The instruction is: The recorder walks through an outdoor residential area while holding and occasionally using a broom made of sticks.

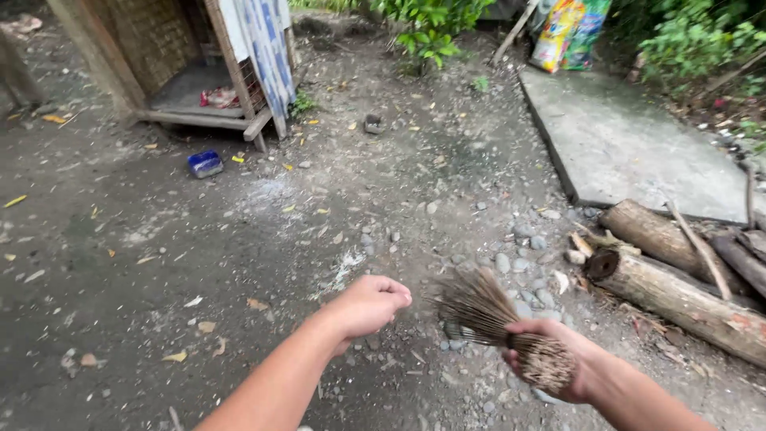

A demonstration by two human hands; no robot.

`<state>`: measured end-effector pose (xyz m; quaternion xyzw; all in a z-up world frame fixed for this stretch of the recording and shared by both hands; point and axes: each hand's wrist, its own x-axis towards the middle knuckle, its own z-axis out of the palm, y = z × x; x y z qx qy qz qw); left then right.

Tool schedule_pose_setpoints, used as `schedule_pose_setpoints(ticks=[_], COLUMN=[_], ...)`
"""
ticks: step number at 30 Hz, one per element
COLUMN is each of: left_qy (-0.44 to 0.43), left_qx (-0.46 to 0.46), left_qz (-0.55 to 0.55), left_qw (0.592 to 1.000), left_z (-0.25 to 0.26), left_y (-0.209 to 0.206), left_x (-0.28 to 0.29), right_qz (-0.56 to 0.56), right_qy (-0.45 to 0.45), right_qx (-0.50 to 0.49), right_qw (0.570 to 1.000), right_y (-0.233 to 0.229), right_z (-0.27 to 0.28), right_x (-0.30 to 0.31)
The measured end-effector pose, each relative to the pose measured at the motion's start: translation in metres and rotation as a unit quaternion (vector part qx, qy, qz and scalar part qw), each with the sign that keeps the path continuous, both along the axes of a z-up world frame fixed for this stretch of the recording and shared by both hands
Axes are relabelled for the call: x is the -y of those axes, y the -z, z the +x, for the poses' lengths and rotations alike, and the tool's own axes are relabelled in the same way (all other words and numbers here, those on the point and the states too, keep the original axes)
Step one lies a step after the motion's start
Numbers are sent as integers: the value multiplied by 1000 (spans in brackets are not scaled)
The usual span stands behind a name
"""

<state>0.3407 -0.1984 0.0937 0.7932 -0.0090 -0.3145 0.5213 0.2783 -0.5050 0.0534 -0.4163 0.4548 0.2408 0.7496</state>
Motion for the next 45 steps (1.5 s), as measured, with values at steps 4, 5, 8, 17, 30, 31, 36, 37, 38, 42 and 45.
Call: schedule_pose_setpoints(ticks=[4, 5, 8, 17, 30, 31, 36, 37, 38, 42, 45], left_qy=[-17, -28, -53, -165, -152, -155, -173, -176, -179, -189, -173], left_qx=[-20, -22, -36, -48, -58, -58, -60, -63, -65, -86, -173], left_qz=[-15, -30, -41, 31, -16, -15, -13, -4, 9, 34, 108], left_qw=[1000, 999, 997, 985, 987, 986, 983, 982, 982, 978, 964], left_z=[17, 19, 22, 21, 77, 82, 89, 85, 81, 67, 66], left_y=[44, 59, 85, 126, 123, 122, 123, 123, 123, 134, 71], left_x=[-32, -43, -74, -235, -251, -252, -263, -267, -270, -277, -269], right_qz=[-39, -49, -93, 87, -71, -69, -182, -174, -140, -1, 113], right_qy=[12, 7, -30, -407, -275, -278, -127, -132, -163, -379, -398], right_qx=[-32, -46, -71, -124, -93, -93, -183, -186, -171, -94, -62], right_qw=[999, 998, 993, 901, 954, 954, 958, 958, 962, 921, 908], right_y=[42, 66, 142, 252, 130, 167, 238, 222, 206, 218, 201], right_z=[6, 9, 15, 77, 91, 109, 151, 158, 165, 180, 179], right_x=[24, 31, 36, -301, -223, -197, -168, -209, -250, -367, -397])
